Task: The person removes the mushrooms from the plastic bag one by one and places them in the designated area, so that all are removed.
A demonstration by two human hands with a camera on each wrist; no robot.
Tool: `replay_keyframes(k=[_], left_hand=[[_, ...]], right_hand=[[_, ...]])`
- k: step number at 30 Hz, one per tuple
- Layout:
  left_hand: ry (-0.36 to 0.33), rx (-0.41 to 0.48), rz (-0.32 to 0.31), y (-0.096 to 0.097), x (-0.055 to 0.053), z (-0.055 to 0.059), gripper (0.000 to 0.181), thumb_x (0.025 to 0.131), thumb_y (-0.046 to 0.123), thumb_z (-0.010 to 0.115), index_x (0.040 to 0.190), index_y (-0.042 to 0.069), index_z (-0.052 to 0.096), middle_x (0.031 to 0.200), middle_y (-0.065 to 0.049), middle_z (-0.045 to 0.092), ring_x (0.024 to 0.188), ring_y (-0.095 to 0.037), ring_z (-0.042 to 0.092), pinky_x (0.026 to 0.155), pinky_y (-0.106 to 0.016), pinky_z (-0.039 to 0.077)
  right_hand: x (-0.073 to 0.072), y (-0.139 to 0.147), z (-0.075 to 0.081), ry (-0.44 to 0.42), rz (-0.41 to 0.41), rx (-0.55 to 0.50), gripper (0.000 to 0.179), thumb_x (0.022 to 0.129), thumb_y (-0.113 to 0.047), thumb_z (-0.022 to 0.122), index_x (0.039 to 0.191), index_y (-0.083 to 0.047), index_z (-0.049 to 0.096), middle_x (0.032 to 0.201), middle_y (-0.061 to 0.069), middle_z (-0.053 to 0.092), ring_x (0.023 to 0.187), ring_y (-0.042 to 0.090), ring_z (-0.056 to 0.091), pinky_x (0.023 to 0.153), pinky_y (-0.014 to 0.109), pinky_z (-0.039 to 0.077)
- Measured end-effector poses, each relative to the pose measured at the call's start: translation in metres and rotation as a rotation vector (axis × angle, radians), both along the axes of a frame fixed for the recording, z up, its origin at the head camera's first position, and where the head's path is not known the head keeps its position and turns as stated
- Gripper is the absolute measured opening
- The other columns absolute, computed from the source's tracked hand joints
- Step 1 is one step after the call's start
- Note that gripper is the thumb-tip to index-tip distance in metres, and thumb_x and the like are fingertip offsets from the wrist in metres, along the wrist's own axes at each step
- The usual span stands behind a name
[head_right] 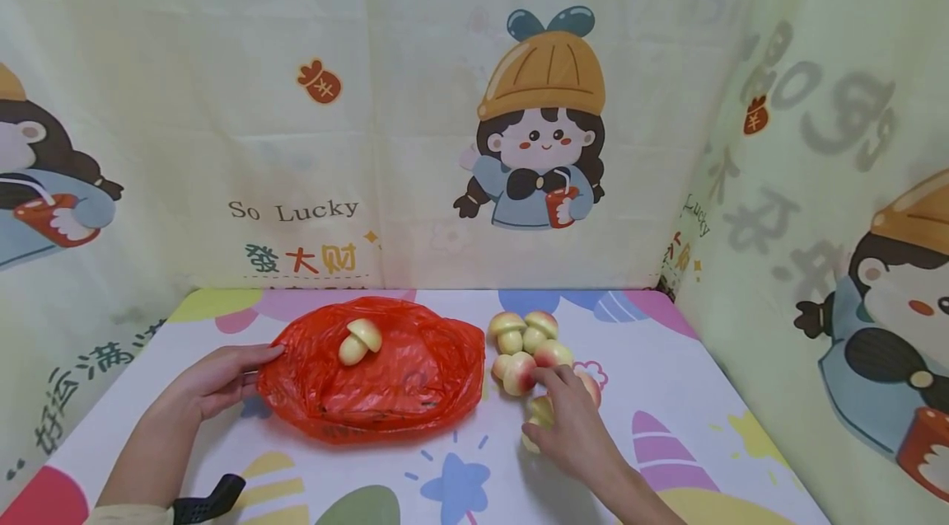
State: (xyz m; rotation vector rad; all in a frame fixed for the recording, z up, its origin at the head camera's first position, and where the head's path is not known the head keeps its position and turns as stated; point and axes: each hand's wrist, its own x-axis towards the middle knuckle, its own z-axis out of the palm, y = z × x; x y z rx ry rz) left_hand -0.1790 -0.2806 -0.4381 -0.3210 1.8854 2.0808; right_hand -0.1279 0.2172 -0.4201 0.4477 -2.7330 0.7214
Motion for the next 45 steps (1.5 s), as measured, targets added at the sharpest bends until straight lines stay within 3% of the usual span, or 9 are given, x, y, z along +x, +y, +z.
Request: replay_keyframes(k=[14,21,28,35,45], left_hand=[[0.000,-0.005,0.009,0.000,0.000,0.001,0.056,0.102,0.025,0.069,0.148,-0.002,0.054,0.102,-0.001,0.078,0.091,-0.020,0.079,0.084,-0.034,0.065],[0.006,0.005,0.006,0.001,0.000,0.003,0.050,0.102,0.024,0.069,0.144,-0.001,0.058,0.102,-0.001,0.078,0.091,-0.020,0.079,0.084,-0.034,0.065],[0.016,0.007,0.005,0.002,0.002,0.005,0.047,0.102,0.023,0.068,0.142,-0.002,0.061,0.101,-0.001,0.078,0.090,-0.020,0.079,0.084,-0.034,0.065],[0.013,-0.013,0.010,0.001,0.002,0.005,0.050,0.103,0.023,0.068,0.144,-0.003,0.058,0.101,-0.001,0.078,0.090,-0.020,0.079,0.084,-0.034,0.065],[0.011,-0.006,0.013,0.001,0.002,0.003,0.053,0.102,0.024,0.069,0.146,-0.003,0.056,0.101,-0.001,0.079,0.090,-0.021,0.079,0.084,-0.034,0.065]], right_hand=[[-0.010,-0.013,0.008,0.018,-0.002,-0.013,0.056,0.070,-0.010,0.093,0.122,-0.012,0.071,0.118,0.002,0.067,0.106,0.021,0.066,0.090,0.045,0.058],[-0.018,-0.026,0.015,-0.040,0.015,-0.106,0.053,0.077,-0.012,0.091,0.125,-0.014,0.070,0.120,0.004,0.068,0.097,0.023,0.069,0.082,0.040,0.063],[-0.028,-0.036,0.015,-0.045,0.108,-0.222,0.052,0.076,-0.004,0.091,0.123,-0.011,0.071,0.115,0.009,0.071,0.104,0.028,0.070,0.086,0.042,0.065],[-0.038,-0.049,0.016,-0.132,0.141,-0.280,0.052,0.080,-0.004,0.088,0.128,-0.011,0.070,0.121,0.004,0.073,0.109,0.026,0.071,0.093,0.040,0.063],[-0.045,-0.069,0.023,-0.265,0.158,-0.356,0.049,0.085,-0.005,0.084,0.130,-0.016,0.069,0.124,0.008,0.072,0.115,0.030,0.069,0.097,0.052,0.061]])
